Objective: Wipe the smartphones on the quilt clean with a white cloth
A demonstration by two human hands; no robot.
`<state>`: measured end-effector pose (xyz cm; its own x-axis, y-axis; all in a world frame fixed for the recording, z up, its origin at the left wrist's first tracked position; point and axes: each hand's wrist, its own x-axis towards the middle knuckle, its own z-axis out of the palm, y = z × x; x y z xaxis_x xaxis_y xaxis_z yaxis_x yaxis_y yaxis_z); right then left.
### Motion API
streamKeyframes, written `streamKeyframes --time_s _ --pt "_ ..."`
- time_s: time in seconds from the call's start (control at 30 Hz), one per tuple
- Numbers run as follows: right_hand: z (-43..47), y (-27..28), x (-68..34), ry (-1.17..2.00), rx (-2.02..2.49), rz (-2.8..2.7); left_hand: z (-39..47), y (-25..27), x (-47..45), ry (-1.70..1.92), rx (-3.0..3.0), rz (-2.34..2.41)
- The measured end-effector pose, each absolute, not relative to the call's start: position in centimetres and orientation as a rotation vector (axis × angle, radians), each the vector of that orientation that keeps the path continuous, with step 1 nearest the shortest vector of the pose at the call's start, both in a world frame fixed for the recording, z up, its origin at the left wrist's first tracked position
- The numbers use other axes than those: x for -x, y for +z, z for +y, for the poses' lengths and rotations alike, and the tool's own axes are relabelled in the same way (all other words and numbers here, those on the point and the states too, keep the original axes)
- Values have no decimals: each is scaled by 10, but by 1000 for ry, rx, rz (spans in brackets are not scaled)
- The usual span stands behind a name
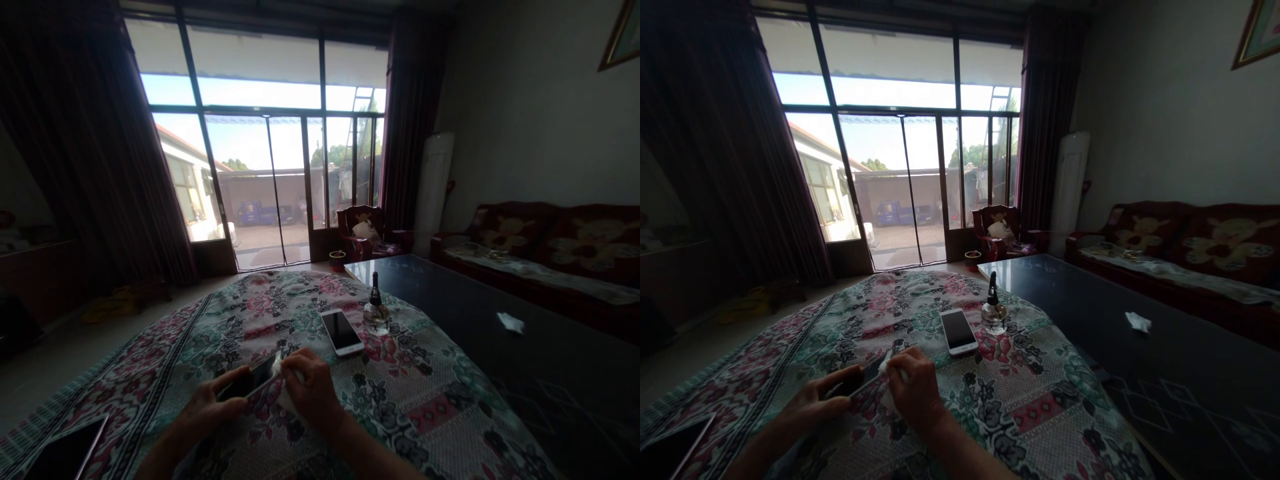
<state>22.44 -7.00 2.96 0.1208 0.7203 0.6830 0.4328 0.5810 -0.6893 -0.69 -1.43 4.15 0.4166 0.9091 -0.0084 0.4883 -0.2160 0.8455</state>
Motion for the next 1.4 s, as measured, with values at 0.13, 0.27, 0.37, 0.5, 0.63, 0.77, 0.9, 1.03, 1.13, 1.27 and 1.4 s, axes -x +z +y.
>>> streamKeyframes --time_s 0.13,0.27,0.37,0.5,0.63,0.77,0.9,1.03,1.13,1.27,1.4 --pt "-67 26 -228 315 1107 -1496 -18 44 6 622 -1881 1147" --pt "-70 29 -226 338 1080 -1505 -18 44 8 644 -1871 1188" --pt "-72 32 -226 366 1056 -1518 -17 43 8 659 -1852 1184" --pt "-69 30 -230 407 1120 -1495 -19 45 7 621 -1857 1130" --pt "-68 29 -231 412 1123 -1485 -21 47 6 614 -1846 1119" --pt "-71 33 -230 451 1054 -1498 -21 47 7 634 -1825 1157" --pt "-68 32 -232 505 1075 -1477 -22 48 7 601 -1851 1157" --pt "-64 29 -234 491 1156 -1449 -23 50 6 575 -1862 1096" --pt "-65 30 -232 486 1176 -1440 -22 49 6 563 -1863 1102" --pt "-69 33 -228 499 1145 -1462 -21 47 7 606 -1850 1135" --pt "-69 33 -229 508 1155 -1454 -22 46 5 607 -1834 1127"
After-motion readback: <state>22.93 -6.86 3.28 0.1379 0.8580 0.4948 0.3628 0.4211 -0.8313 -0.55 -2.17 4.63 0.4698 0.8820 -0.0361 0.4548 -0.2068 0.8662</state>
